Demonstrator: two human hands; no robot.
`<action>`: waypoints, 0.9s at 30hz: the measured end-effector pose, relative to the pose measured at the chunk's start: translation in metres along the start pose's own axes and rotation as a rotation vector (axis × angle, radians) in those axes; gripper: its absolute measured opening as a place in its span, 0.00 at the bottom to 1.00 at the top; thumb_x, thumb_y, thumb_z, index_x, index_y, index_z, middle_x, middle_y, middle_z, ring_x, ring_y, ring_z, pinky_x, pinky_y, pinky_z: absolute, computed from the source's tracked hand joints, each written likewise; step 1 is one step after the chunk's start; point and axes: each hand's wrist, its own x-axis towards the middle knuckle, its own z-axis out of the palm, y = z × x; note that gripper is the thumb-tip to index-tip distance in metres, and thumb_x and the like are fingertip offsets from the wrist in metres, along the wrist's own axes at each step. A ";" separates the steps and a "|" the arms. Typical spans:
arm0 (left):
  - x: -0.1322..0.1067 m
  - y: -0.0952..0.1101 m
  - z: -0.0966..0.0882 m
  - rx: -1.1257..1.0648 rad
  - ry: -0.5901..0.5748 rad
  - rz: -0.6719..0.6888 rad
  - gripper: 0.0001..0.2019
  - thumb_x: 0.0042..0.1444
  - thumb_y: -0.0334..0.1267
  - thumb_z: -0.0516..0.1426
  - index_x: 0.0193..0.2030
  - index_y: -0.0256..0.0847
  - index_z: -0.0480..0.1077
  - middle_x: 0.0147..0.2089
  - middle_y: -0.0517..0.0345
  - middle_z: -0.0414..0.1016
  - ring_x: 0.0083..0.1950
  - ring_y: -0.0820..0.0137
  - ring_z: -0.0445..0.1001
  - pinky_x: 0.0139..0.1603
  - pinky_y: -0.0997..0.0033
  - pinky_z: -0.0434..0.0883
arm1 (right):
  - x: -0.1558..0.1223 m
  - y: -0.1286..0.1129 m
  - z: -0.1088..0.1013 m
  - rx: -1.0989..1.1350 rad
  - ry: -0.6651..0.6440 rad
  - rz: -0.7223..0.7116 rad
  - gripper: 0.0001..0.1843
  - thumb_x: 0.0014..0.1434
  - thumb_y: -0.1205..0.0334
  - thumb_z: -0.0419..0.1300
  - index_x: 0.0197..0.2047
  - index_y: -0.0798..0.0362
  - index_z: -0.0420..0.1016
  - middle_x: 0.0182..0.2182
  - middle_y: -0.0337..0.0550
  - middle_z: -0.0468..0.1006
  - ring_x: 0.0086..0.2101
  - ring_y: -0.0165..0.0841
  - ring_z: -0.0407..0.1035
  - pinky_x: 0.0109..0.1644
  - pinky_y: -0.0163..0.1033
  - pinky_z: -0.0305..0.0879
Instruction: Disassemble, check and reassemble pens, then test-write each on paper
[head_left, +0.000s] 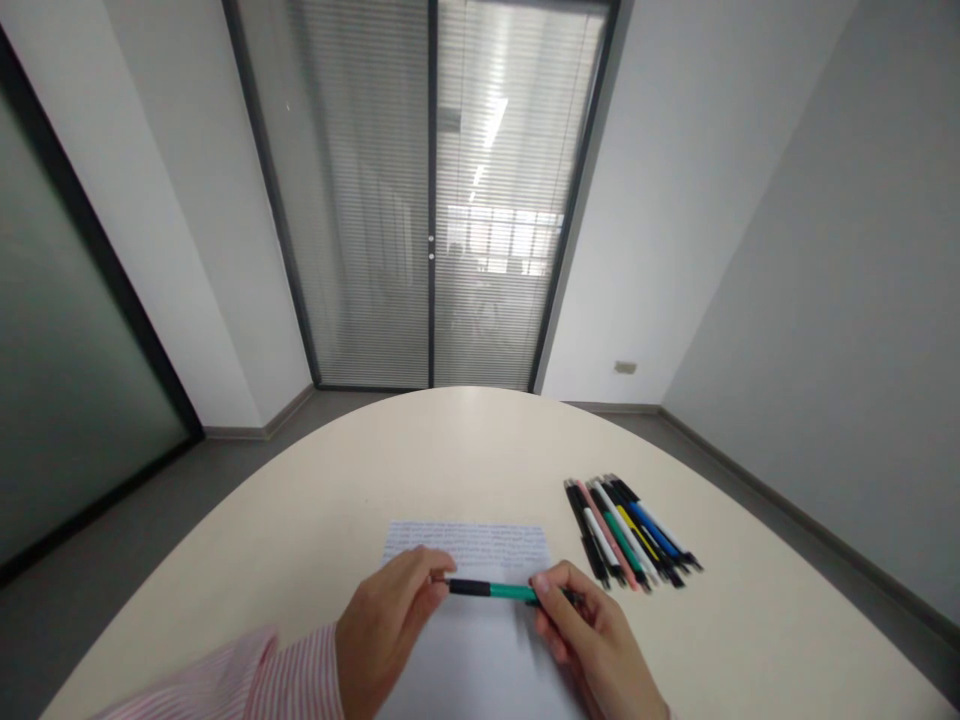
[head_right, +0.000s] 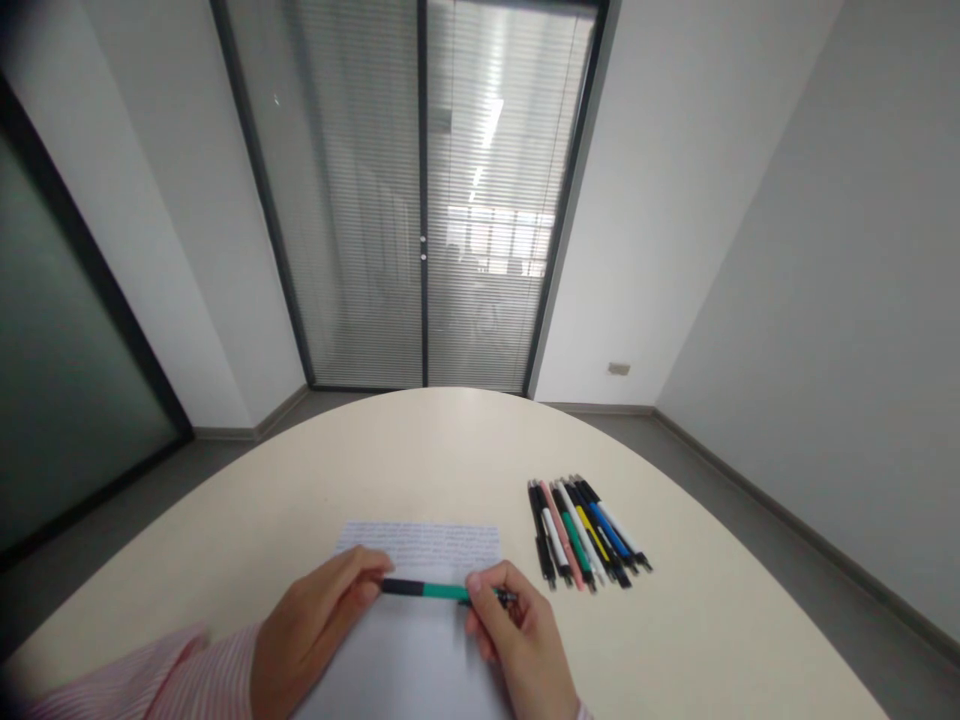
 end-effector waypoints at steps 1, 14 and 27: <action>0.001 0.003 -0.002 -0.034 0.010 -0.004 0.08 0.62 0.37 0.48 0.45 0.45 0.65 0.36 0.60 0.74 0.35 0.69 0.73 0.38 0.74 0.67 | 0.000 0.000 0.000 0.001 0.001 -0.005 0.21 0.53 0.44 0.62 0.27 0.55 0.67 0.17 0.33 0.66 0.18 0.22 0.50 0.23 0.32 0.43; 0.006 0.001 -0.007 -0.169 -0.002 -0.152 0.08 0.54 0.33 0.56 0.41 0.43 0.67 0.34 0.61 0.77 0.34 0.70 0.75 0.39 0.75 0.70 | 0.001 0.002 0.000 0.012 0.022 0.004 0.22 0.52 0.43 0.62 0.25 0.55 0.66 0.17 0.33 0.66 0.17 0.21 0.49 0.22 0.33 0.42; 0.006 -0.007 -0.006 -0.139 0.006 -0.108 0.10 0.50 0.32 0.60 0.41 0.42 0.72 0.35 0.60 0.78 0.35 0.71 0.76 0.39 0.77 0.71 | 0.005 0.007 -0.002 0.074 0.031 0.022 0.21 0.51 0.45 0.64 0.26 0.55 0.67 0.16 0.33 0.66 0.18 0.21 0.48 0.22 0.32 0.40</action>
